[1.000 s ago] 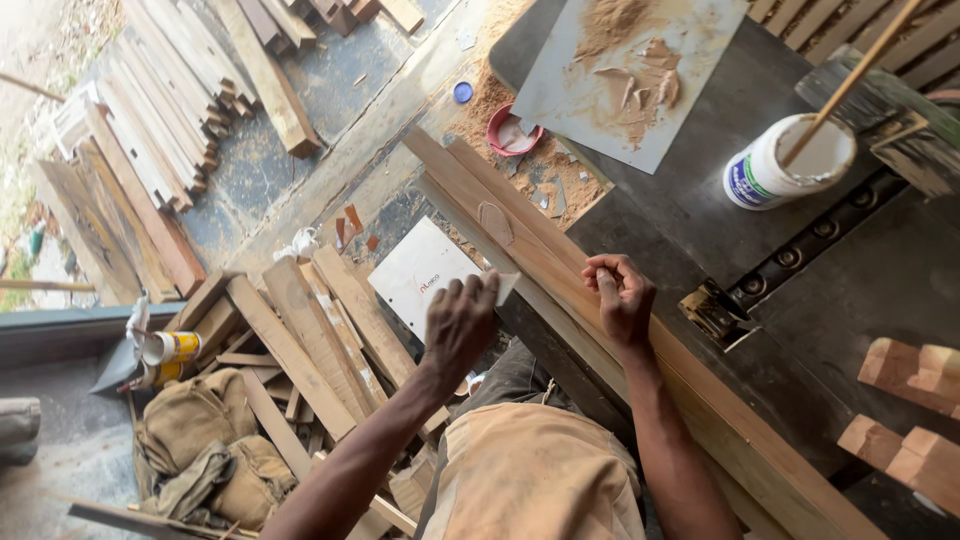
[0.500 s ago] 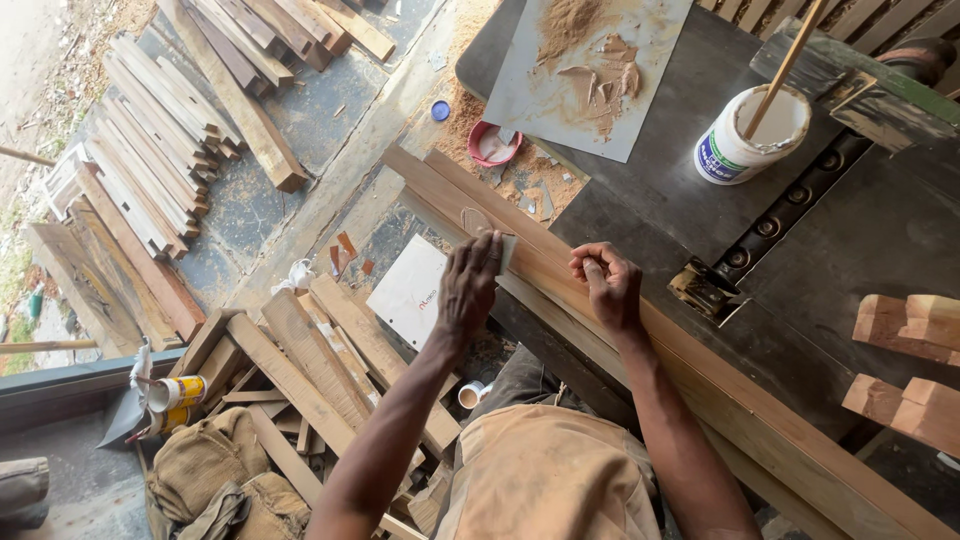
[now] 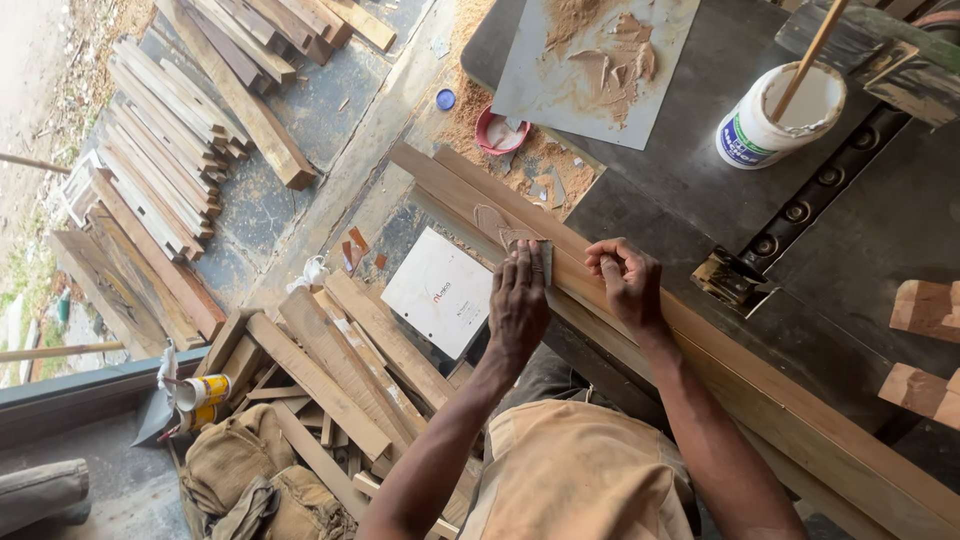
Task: The person sands a long wooden plank on a workbench using a small sanding block. They flip the plank to sand different sides and edges. Later, they mix a substance on a metal sheet with a stick and apply it to the wood with the sanding block.
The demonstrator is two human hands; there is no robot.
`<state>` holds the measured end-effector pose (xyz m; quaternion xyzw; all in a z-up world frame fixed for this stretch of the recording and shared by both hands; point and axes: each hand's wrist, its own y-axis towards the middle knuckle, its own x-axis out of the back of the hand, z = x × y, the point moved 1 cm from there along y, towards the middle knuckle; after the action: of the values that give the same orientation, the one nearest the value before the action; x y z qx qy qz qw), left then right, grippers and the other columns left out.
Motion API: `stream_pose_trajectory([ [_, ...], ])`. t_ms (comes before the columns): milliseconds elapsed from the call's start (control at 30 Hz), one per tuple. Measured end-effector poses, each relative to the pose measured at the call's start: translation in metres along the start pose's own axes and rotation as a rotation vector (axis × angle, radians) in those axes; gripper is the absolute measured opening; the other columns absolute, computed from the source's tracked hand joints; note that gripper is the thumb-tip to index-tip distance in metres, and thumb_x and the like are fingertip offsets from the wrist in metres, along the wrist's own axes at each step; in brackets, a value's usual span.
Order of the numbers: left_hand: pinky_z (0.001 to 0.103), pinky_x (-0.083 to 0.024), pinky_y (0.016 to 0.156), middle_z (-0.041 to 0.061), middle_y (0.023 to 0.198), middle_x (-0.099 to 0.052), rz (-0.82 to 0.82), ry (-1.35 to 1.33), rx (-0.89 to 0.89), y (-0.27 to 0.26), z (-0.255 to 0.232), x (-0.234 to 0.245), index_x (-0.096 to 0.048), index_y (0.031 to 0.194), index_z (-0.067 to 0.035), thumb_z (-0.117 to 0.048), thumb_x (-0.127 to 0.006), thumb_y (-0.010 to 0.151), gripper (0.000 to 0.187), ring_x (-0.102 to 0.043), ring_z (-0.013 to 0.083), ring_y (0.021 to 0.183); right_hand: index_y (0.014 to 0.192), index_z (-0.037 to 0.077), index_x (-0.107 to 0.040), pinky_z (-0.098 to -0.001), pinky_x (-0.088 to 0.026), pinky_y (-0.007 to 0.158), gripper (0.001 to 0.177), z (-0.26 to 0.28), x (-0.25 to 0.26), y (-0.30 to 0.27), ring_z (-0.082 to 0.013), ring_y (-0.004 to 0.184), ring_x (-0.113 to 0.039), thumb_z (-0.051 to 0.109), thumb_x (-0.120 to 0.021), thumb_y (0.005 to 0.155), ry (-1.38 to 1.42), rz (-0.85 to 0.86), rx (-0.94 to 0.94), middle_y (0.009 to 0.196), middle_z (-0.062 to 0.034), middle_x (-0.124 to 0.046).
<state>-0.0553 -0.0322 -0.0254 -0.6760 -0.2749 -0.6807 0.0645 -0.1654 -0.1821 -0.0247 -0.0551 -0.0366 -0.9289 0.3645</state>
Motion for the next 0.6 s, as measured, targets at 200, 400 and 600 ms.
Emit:
stream_pose_trajectory([
  [200,0.049,-0.047,0.112,0.029,0.138,-0.058,-0.010,-0.064,-0.010,-0.006,-0.022,0.019,-0.054,0.140,0.013,0.005,-0.059,0.084,0.057,-0.061,0.0392,0.125,0.102,0.000,-0.072,-0.0280,-0.059,0.071,0.022,-0.003,0.001,0.000,-0.0134,0.077,-0.070,-0.001,-0.051,0.097,-0.022,0.013,0.013,0.087,-0.0080,-0.074],
  [400,0.045,-0.055,0.095,0.020,0.109,-0.072,0.179,-0.543,0.063,-0.017,-0.039,0.068,-0.065,0.127,0.001,0.005,-0.060,0.087,0.040,-0.067,0.0336,0.101,0.103,0.000,-0.071,-0.0269,-0.057,0.073,0.022,-0.006,0.007,-0.001,-0.0127,0.079,-0.068,-0.002,-0.050,0.098,0.122,0.010,-0.044,0.089,-0.0088,-0.073],
  [600,0.041,-0.057,0.069,0.023,0.091,-0.070,0.137,-0.324,0.358,0.040,0.060,0.054,-0.068,0.125,-0.001,-0.001,-0.053,0.103,0.026,-0.066,0.0311,0.081,0.103,0.000,-0.071,-0.0261,-0.056,0.073,0.022,-0.014,0.006,0.002,-0.0120,0.079,-0.068,-0.003,-0.050,0.098,0.194,0.008,-0.070,0.088,-0.0082,-0.073],
])
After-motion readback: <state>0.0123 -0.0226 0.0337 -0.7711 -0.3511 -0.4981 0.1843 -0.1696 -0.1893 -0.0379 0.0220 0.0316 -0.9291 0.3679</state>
